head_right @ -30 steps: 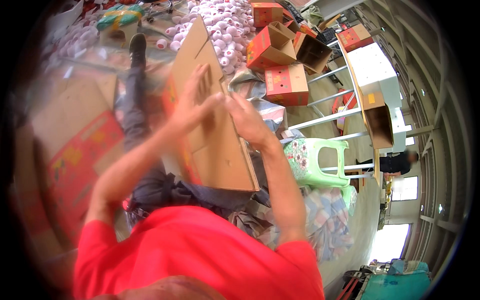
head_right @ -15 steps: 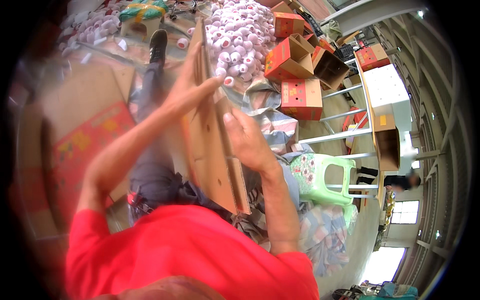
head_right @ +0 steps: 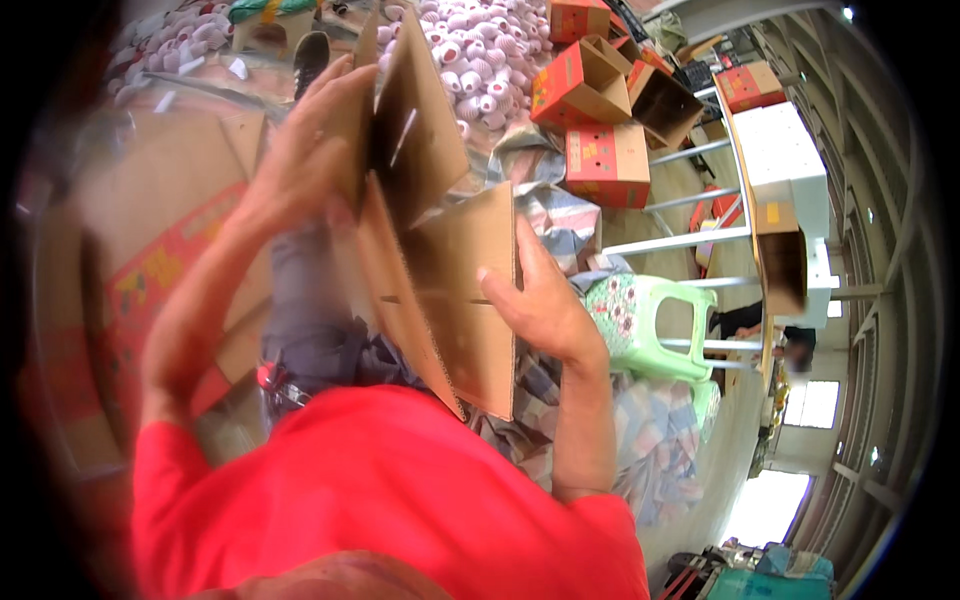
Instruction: The person sits on the floor and repeatedly folds flat cardboard sheets into small boxes. They fold the side flaps, tuck the tabs, and close the tops, then place the finished boxes aside. The process is repeated multiple times with identical boxes.
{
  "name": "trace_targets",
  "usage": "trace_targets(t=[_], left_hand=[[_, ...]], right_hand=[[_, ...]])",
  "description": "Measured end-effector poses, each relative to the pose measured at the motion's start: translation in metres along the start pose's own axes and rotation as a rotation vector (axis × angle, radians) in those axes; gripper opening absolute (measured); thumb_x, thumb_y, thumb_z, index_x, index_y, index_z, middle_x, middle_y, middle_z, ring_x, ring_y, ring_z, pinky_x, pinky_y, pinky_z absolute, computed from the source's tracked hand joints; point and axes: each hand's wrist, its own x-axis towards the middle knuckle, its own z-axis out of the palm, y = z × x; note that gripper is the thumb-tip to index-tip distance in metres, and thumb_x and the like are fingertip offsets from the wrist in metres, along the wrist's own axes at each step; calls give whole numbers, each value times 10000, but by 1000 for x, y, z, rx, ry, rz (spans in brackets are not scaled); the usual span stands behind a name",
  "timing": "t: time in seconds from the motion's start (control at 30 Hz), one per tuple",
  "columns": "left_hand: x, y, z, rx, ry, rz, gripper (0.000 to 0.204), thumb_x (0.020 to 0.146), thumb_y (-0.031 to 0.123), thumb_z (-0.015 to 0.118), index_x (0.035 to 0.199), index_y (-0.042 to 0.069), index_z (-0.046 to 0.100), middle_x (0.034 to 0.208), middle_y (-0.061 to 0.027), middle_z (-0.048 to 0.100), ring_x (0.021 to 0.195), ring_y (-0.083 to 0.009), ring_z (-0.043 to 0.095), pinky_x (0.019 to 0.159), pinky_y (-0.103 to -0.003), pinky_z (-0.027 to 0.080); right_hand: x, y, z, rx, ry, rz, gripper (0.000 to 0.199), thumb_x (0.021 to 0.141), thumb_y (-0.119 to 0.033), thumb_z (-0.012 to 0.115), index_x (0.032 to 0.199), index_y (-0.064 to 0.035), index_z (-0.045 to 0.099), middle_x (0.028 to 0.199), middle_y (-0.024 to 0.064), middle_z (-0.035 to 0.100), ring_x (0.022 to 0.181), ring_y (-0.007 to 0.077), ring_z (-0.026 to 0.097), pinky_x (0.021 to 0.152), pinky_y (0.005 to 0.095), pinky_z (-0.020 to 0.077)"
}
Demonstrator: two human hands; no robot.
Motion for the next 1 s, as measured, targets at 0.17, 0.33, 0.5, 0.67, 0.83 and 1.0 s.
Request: trace_targets(t=[0.17,0.33,0.5,0.67,0.83,1.0], left_hand=[[13,-9,-21,480,8,254,567,847,115,623,1411,59,637,1677,-239,362,1568,-396,322,1292,-493,264],[107,-21,-25,580,-300,399,599,865,198,707,1440,69,598,1493,-184,583,1410,-370,523,1202,-444,397],[182,-51,-81,552,-594,204,509,875,224,776,1333,33,658,1326,-158,662,1226,-299,637,1085,-422,485],[158,-21,-65,588,-914,196,400,927,311,736,1152,-18,716,1008,-147,708,936,-266,702,893,-395,551],[89,12,-26,335,-962,106,398,959,263,655,1178,-65,704,1068,-237,739,1050,-351,724,925,-411,551],[42,38,-24,264,-943,61,396,930,204,652,1234,-47,687,1095,-242,740,1023,-360,725,890,-434,569]], right_hand=[[-16,6,-24,49,-153,144,555,988,-88,596,1507,53,461,1387,215,636,1281,259,613,1091,389,465],[17,9,-32,-236,-203,-223,530,992,-77,556,1505,31,477,1351,259,650,1225,400,644,1065,439,491],[60,-17,-41,-592,-120,-358,509,1005,-82,547,1511,-40,513,1286,278,678,1161,447,658,1002,503,520],[59,18,-79,-433,-138,-180,439,1001,-91,573,1439,-84,610,1210,233,724,1105,394,693,971,462,539],[41,64,-85,-567,208,-72,440,962,-164,678,1400,-123,650,1157,195,746,1048,308,725,924,415,559],[37,87,-64,-659,809,11,879,688,-349,945,1431,-40,592,1457,157,591,1569,387,258,1260,604,116]])
